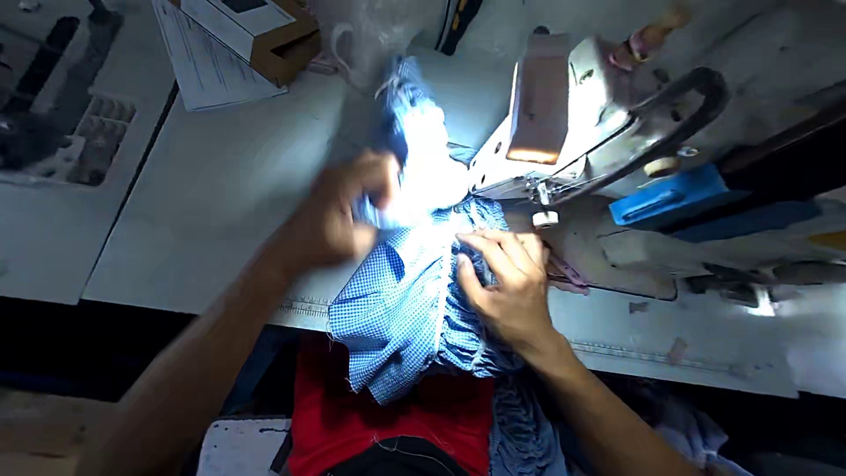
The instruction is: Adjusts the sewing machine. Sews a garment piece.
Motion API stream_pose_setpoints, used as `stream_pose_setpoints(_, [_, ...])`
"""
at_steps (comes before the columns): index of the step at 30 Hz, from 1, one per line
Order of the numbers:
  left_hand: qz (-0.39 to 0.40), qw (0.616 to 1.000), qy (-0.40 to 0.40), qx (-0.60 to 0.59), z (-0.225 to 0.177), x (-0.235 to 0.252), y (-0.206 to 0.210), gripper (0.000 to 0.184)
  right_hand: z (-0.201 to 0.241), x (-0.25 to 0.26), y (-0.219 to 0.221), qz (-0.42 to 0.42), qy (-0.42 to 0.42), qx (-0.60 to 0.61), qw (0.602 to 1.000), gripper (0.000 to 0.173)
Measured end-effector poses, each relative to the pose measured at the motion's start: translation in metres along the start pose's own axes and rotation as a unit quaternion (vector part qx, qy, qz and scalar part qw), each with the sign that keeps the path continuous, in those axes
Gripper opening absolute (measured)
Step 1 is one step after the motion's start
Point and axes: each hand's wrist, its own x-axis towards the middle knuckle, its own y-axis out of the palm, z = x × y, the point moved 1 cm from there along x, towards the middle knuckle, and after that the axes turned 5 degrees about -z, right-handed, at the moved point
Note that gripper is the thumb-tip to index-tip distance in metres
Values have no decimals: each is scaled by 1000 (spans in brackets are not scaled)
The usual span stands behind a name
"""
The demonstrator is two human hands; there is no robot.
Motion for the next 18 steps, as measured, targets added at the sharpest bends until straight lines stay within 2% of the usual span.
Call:
stream_pose_setpoints(1, [47,998,40,11,-20,-25,17,5,8,-5,-2,7,52,114,992,33])
stream_pose_setpoints(2, [113,991,68,27,-40,-50,37,7,13,-11,-5,55,124,250,959,44])
stream_pose_setpoints(3, [186,978,86,41,-56,-71,56,10,15,-16,-7,116,201,377,897,64])
stream_pose_setpoints(4, [235,966,102,41,-67,-86,74,11,17,-18,-9,161,264,450,838,81])
stream_pose_setpoints(5, [249,960,118,43,-73,-97,88,9,19,-19,-11,182,307,461,812,85])
stream_pose_setpoints(6, [267,954,129,44,-78,-100,92,7,23,-19,-12,183,332,419,825,78])
stream_pose_setpoints(7, [277,951,132,38,-83,-97,87,10,27,-17,-13,176,329,354,858,70])
stream_pose_setpoints(8, [252,961,114,25,-88,-91,76,12,29,-15,-12,158,308,293,892,58])
stream_pose_setpoints(9, [177,981,71,24,-93,-86,62,13,29,-16,-12,144,292,257,910,43])
stream_pose_setpoints(10, [78,995,4,67,-93,-79,47,19,28,-18,-12,136,286,247,916,31])
stream_pose_setpoints(11, [4,984,-85,156,-87,-72,34,30,27,-18,-12,132,287,247,916,24])
stream_pose_setpoints(12, [-6,952,-184,244,-77,-68,25,52,27,-21,-13,130,288,242,917,22])
stream_pose_setpoints(13, [21,920,-258,295,-65,-69,23,70,29,-24,-14,128,293,233,918,24])
stream_pose_setpoints(14, [37,904,-277,323,-52,-75,26,72,31,-26,-15,121,296,220,921,29])
stream_pose_setpoints(16, [43,901,-254,348,-45,-77,35,33,36,-27,-18,105,277,186,937,52])
stream_pose_setpoints(17, [23,906,-249,342,-55,-73,36,20,39,-29,-22,105,254,177,945,66])
stream_pose_setpoints(18, [-10,910,-254,329,-68,-67,36,18,44,-30,-26,112,227,177,951,80])
